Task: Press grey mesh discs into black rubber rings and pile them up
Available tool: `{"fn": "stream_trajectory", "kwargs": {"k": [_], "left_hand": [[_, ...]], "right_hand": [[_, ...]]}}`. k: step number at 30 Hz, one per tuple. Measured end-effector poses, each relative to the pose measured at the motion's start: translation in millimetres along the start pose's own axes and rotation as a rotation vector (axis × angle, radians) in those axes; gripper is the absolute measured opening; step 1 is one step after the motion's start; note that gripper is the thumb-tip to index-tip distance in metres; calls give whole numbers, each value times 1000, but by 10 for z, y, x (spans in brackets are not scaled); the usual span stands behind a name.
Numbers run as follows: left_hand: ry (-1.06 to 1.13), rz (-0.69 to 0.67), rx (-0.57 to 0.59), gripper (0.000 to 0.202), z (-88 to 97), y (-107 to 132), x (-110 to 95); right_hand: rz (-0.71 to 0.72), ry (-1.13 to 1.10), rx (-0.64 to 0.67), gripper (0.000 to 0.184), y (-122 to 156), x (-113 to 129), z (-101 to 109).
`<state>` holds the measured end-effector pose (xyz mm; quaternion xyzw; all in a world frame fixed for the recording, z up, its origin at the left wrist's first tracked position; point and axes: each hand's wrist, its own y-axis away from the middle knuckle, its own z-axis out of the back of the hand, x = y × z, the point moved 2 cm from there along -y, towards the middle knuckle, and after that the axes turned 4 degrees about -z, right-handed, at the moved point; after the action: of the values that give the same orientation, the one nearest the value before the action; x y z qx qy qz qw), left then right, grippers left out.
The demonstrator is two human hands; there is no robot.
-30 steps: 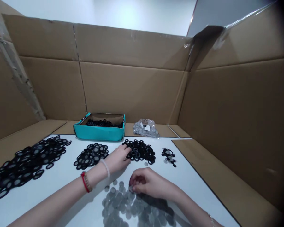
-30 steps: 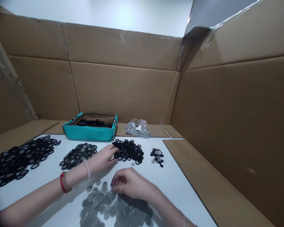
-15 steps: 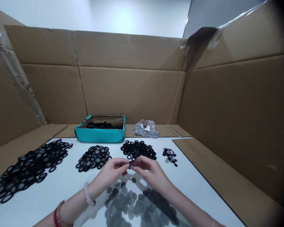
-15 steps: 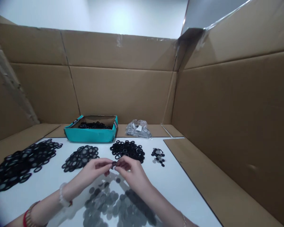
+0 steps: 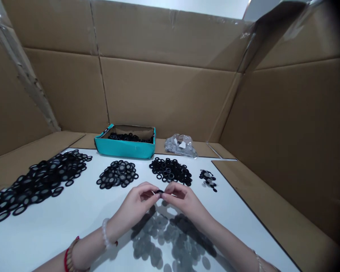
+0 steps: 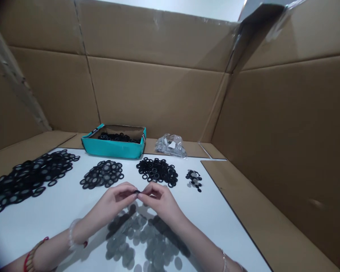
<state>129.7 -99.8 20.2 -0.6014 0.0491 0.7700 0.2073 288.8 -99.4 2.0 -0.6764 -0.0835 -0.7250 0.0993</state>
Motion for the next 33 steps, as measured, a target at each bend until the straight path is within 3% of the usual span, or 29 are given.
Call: {"fn": "stream_trajectory", "kwargs": {"k": [4, 9, 14, 18, 23, 28, 33], "left_hand": [[-1, 0, -3, 20, -7, 0, -61], [-23, -16, -25, 18, -14, -2, -7], [-272, -135, 4, 13, -21, 62, 8], [-382, -171, 9, 14, -31, 107, -58], [-230, -149, -19, 13, -31, 92, -50], [127, 25, 74, 16, -44, 49, 68], [143, 0, 53, 16, -21, 37, 5]], "right_hand": [[114, 14, -71, 28, 25, 35, -33], [194, 144, -20, 27, 48, 44, -43], [232, 492, 91, 16, 108, 113, -34], [336, 570, 107, 20, 144, 186, -28], [366, 542, 83, 21, 146, 186, -10], [259, 509, 106, 19, 132, 156, 15], [238, 492, 140, 20, 135, 178, 24]]}}
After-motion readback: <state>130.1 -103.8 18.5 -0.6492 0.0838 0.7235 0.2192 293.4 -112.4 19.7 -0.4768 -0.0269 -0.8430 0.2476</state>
